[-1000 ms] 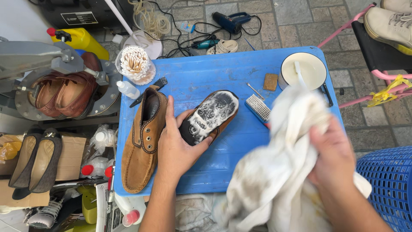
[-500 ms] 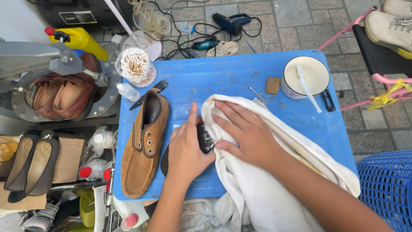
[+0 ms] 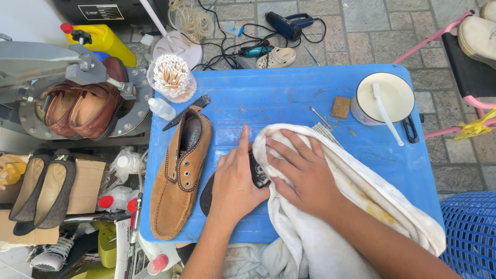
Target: The person scrubs the sole of a brown loafer with a brush and soapy water, wipes the sole with a cloth, and applies a liquid from a small bottle using a cotton swab to the sole's grooves. The person handles the shoe, brush, cloth, and swab throughout.
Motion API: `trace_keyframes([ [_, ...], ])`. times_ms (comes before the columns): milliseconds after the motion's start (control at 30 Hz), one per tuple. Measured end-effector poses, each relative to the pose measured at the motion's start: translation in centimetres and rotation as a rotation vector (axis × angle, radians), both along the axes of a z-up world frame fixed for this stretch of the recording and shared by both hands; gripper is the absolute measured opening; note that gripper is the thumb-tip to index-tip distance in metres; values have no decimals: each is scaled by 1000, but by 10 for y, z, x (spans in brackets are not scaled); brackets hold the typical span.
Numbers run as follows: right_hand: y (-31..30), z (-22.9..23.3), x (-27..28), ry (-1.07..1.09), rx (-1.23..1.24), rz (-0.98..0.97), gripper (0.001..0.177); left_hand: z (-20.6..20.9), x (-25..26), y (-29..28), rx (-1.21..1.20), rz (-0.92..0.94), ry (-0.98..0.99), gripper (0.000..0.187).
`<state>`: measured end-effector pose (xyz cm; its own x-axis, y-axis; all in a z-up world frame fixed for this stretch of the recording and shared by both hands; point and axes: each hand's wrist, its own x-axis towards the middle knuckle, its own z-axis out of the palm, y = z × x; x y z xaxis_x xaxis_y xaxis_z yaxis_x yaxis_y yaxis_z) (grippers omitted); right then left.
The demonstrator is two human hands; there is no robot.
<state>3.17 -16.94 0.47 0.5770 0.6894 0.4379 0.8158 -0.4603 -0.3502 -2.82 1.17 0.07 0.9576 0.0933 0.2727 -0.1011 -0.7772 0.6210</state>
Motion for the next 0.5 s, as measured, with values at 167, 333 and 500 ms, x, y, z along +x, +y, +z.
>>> trace_keyframes([
  [167,-11,5,1,99,-4,149,39,2,4,3,-64,-22,64,135],
  [333,-18,4,-4,226,92,271,26,13,-2,10,-92,-148,-3,120],
  [500,-30,-6,-7,375,160,352,41,15,-10,17,-290,-228,-144,105],
])
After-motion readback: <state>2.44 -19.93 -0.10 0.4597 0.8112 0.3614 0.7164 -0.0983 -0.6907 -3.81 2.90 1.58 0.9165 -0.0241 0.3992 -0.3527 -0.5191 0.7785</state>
